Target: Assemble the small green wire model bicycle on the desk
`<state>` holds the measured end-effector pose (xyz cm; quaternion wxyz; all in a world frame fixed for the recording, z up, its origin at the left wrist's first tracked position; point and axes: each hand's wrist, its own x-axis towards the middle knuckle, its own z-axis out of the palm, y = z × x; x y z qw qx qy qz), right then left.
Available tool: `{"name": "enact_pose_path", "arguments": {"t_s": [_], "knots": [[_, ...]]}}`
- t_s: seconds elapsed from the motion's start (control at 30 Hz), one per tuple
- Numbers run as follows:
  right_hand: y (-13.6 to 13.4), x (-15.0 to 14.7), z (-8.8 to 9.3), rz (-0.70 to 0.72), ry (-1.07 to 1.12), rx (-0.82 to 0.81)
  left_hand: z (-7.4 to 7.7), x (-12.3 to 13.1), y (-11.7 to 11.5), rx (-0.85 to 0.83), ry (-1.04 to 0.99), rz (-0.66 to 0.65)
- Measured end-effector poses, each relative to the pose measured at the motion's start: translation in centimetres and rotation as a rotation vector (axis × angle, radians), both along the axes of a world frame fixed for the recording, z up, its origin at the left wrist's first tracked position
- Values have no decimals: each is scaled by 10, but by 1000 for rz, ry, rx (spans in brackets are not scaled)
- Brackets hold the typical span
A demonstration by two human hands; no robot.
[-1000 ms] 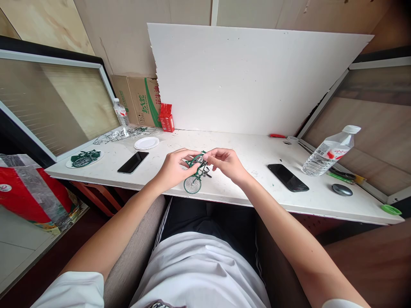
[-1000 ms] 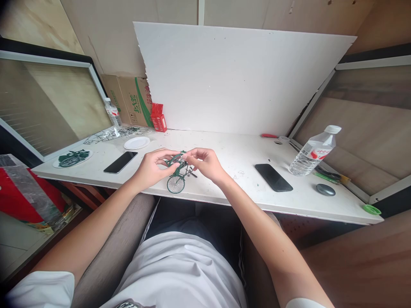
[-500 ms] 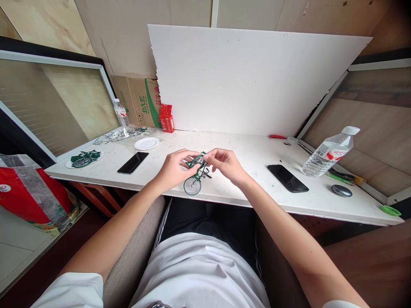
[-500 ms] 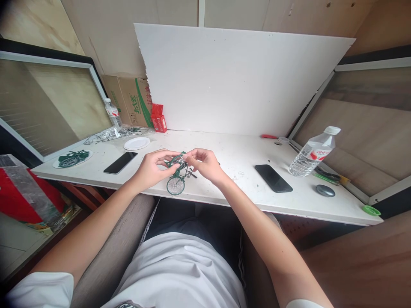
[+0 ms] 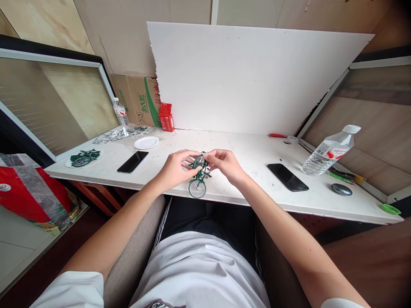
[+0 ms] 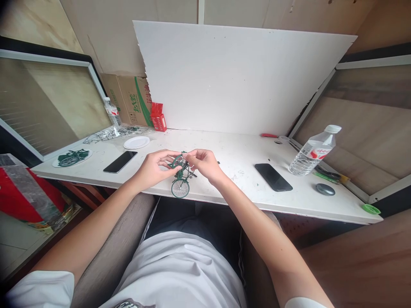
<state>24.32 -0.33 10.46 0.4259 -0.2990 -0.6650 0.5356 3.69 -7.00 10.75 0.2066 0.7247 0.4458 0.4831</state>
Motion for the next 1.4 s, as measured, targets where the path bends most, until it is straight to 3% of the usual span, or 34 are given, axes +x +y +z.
{"name": "enact_pose_path", "arguments": {"t_s": [0.63,0.83,1.4], "knots": [[-3,-8,-6,7,43,5,-2,2,0,1,-26,-19],[-3,-9,-7,4,37,19,-3,7,0,20,-30,27],[-5,-10,-14,-107,-59,260,-8,6,5,27,-37,56]]}}
